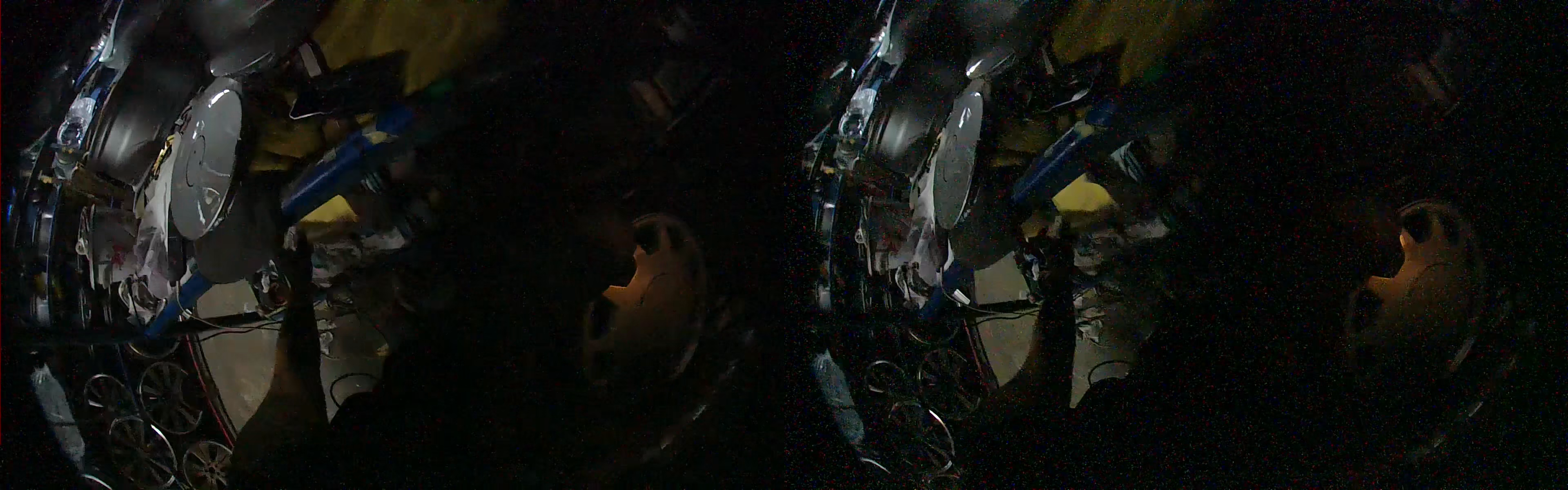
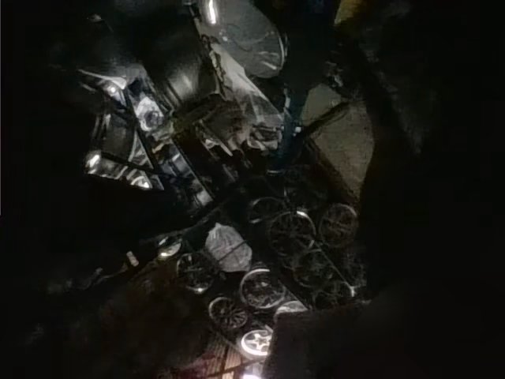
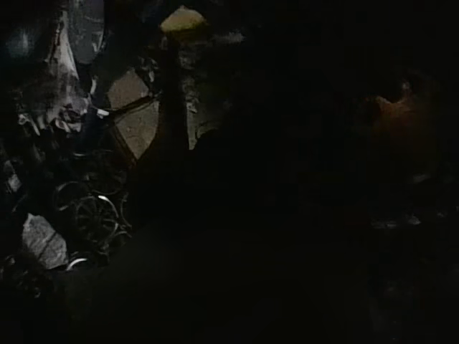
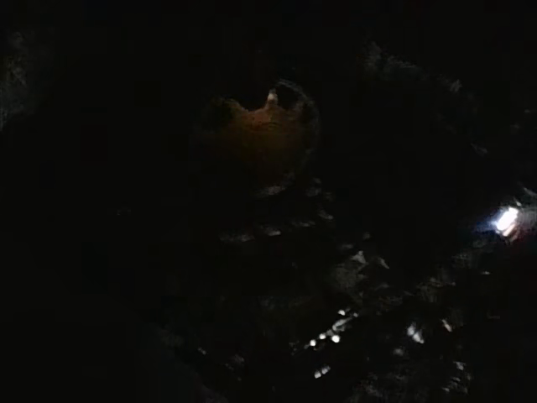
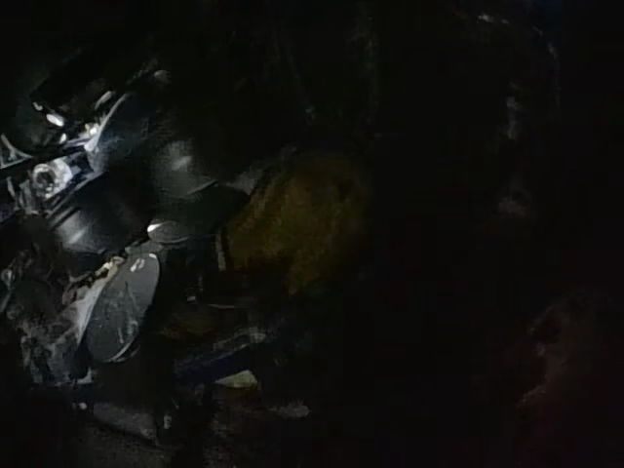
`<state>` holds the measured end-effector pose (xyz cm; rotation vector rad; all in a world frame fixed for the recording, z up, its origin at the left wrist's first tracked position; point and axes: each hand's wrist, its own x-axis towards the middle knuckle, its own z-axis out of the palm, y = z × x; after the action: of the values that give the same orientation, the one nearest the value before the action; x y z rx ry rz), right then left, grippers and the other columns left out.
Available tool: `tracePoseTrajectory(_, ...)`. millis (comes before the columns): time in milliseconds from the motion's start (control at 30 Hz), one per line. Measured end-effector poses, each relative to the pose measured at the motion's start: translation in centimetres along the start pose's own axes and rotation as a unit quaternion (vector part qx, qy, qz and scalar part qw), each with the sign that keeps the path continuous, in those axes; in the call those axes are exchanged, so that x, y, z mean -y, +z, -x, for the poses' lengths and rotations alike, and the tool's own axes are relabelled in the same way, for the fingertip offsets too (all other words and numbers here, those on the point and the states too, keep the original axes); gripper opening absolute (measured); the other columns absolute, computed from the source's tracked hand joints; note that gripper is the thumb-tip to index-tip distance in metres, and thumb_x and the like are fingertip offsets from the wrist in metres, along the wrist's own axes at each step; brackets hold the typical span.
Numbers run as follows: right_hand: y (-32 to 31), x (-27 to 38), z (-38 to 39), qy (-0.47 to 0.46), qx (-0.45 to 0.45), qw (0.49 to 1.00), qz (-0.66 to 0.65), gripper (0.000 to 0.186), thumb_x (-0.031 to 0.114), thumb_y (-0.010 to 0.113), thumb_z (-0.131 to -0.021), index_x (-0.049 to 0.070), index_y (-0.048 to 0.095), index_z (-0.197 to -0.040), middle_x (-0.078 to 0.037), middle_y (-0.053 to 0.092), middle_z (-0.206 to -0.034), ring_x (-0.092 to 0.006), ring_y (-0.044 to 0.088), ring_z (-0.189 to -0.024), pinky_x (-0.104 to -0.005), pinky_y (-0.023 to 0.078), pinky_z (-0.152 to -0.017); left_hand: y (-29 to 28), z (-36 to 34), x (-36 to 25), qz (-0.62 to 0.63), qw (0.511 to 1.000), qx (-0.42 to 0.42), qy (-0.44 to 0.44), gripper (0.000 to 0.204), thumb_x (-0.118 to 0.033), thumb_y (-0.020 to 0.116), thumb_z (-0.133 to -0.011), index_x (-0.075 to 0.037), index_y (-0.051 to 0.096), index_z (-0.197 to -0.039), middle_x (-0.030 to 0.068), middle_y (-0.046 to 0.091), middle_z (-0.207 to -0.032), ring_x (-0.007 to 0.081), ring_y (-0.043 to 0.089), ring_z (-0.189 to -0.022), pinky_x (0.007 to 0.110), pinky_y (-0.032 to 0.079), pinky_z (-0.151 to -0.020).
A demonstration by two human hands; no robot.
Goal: Sanding and preparing an automotive wheel rim hubcap for refinishing.
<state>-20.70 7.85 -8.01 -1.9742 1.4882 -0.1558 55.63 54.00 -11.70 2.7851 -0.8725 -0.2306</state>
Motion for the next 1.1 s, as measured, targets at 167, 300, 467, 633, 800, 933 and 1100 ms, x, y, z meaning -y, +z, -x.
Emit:
tracePoseTrajectory(167,0.9,0.9,0.3,0.002,-0.002,1.000,-0.012,0.052,0.016,0.054,-0.102,-0.002,0.045,-0.150,-0.020,0.045,-0.156,-0.0311,0.037,-0.149,-0.0416,0.026,-0.123,2.3,-0.4,1.1,-0.085,0.979,0.061,-0.177,0.072,-0.043,0.064,-0.091,-0.003,0.046,-0.149,0.0197,0.053,-0.149,0.0348,0.052,-0.136,0.045,0.048,-0.108)
tracePoseTrajectory(300,0.2,1.4,1.2,0.010,-0.004,1.000,-0.005,0.052,0.017,0.054,-0.102,-0.002,0.045,-0.150,-0.020,0.044,-0.157,-0.0313,0.037,-0.149,-0.0419,0.025,-0.123,5.0,-4.2,1.5,-0.142,0.931,0.119,-0.313,0.084,-0.058,0.068,-0.084,-0.004,0.050,-0.146,0.0213,0.051,-0.150,0.0393,0.053,-0.135,0.047,0.048,-0.108)
tracePoseTrajectory(467,-1.2,2.6,1.7,0.018,-0.028,0.999,0.000,0.052,0.017,0.054,-0.102,-0.002,0.045,-0.150,-0.021,0.044,-0.157,-0.0315,0.036,-0.149,-0.0423,0.025,-0.123,8.3,-1.7,6.2,-0.089,0.923,0.071,-0.367,0.089,-0.052,0.074,-0.078,-0.004,0.044,-0.147,0.0235,0.057,-0.143,0.0409,0.059,-0.126,0.049,0.050,-0.103)
tracePoseTrajectory(633,-3.1,3.4,1.5,0.019,-0.046,0.999,0.006,0.053,0.018,0.053,-0.103,-0.003,0.044,-0.150,-0.021,0.044,-0.157,-0.0318,0.036,-0.149,-0.0426,0.025,-0.123,10.1,-2.4,9.2,-0.076,0.925,0.040,-0.370,0.084,-0.044,0.073,-0.080,-0.004,0.041,-0.146,0.0252,0.060,-0.138,0.0398,0.062,-0.122,0.047,0.051,-0.102)
tracePoseTrajectory(800,-4.5,4.1,0.8,0.023,-0.056,0.997,0.046,0.051,0.019,0.052,-0.104,-0.002,0.045,-0.150,-0.021,0.043,-0.158,-0.0321,0.035,-0.150,-0.0423,0.024,-0.124,11.9,-2.2,7.9,-0.049,0.907,-0.020,-0.417,0.080,-0.032,0.072,-0.079,-0.009,0.039,-0.148,0.0265,0.060,-0.136,0.0422,0.062,-0.122,0.050,0.050,-0.100)
tracePoseTrajectory(933,-4.7,3.9,1.1,0.025,-0.056,0.997,0.036,0.050,0.019,0.051,-0.104,-0.001,0.046,-0.150,-0.019,0.043,-0.158,-0.0320,0.035,-0.150,-0.0414,0.024,-0.123,10.1,-1.4,5.9,0.052,0.904,-0.020,-0.425,0.081,-0.035,0.072,-0.078,-0.008,0.041,-0.147,0.0280,0.058,-0.138,0.0451,0.061,-0.122,0.050,0.049,-0.102)
tracePoseTrajectory(1100,-5.9,5.5,2.5,0.046,-0.064,0.996,0.045,0.050,0.020,0.053,-0.105,-0.002,0.046,-0.150,-0.018,0.046,-0.156,-0.0304,0.037,-0.148,-0.0410,0.024,-0.123,11.3,-3.2,6.8,0.074,0.930,0.007,-0.360,0.072,-0.034,0.073,-0.073,-0.007,0.049,-0.135,0.0267,0.059,-0.134,0.0463,0.062,-0.114,0.050,0.054,-0.092)
